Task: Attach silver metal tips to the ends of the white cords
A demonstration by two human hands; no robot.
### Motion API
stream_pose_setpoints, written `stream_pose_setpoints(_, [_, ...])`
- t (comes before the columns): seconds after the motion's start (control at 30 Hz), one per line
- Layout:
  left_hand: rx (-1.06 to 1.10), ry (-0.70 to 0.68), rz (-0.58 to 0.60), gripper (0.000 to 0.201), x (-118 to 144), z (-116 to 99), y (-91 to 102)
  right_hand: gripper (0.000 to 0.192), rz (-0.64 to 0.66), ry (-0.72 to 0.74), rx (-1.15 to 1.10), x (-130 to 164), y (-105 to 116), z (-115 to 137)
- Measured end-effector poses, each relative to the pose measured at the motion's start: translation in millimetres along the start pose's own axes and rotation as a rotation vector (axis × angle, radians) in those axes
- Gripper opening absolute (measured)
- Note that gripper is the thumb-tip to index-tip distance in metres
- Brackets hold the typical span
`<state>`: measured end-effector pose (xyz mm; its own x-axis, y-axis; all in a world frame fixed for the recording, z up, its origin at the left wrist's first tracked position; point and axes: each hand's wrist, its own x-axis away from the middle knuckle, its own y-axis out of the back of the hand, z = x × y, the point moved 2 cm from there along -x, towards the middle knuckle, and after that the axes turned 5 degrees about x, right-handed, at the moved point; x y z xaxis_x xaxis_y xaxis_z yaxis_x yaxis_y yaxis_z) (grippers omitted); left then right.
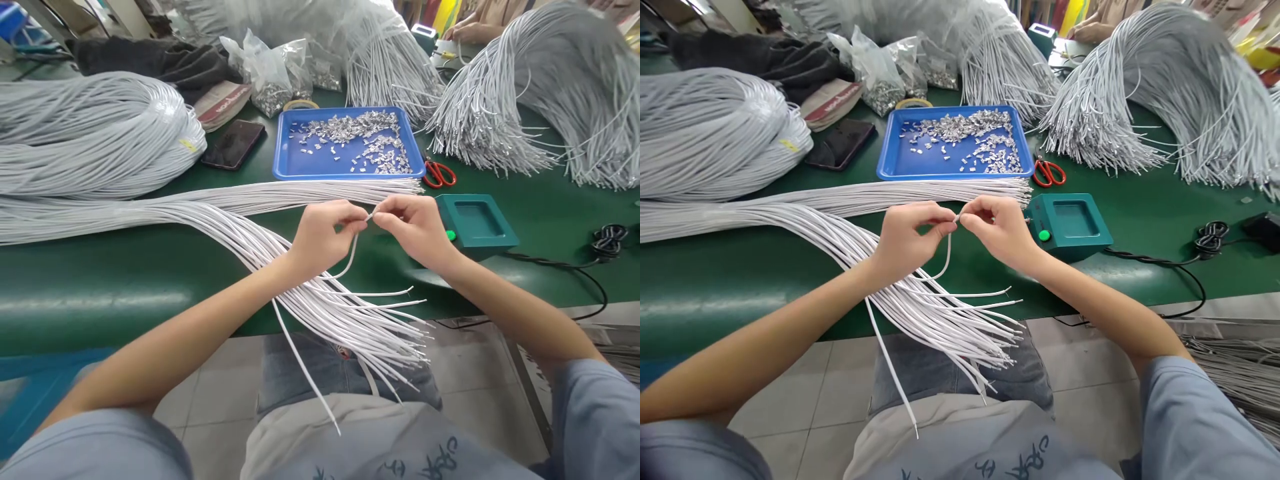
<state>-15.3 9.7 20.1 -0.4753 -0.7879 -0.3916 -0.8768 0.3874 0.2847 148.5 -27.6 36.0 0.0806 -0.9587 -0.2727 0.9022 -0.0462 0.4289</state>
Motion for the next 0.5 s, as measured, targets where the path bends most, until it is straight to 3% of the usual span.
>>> stream_pose_setpoints(0.1, [-0.283,-0.360,-0.082,0.013,1,6,2.6,0.025,0.283,-0.343,-0.472,0,-10,0])
stream_pose_setpoints(0.17, [-0.327,-0.400,-0.099,0.013,0,8,3.6,0.029,0.328,-0.403,-0.514,-2,-10,1])
stream_pose_setpoints(0.27, [-0.153,-0.146,-0.113,0.011,-3,6,0.9,0.010,0.057,-0.202,-0.066,-9,7,3])
stream_pose_setpoints(0.33, [0.045,0.073,-0.021,0.023,-2,3,-6.9,0.021,-0.112,-0.020,0.432,-10,24,6])
stream_pose_setpoints(0.37, [0.120,0.149,0.039,0.028,-1,3,-11.7,0.025,-0.131,0.017,0.659,-10,32,7])
stream_pose_setpoints(0.43, [0.194,0.222,0.143,0.032,-1,3,-21.1,0.026,0.019,0.009,0.931,-8,42,2])
stream_pose_setpoints(0.5, [0.229,0.254,0.180,0.030,-4,6,-28.8,0.025,0.220,-0.008,1.047,-4,47,-5])
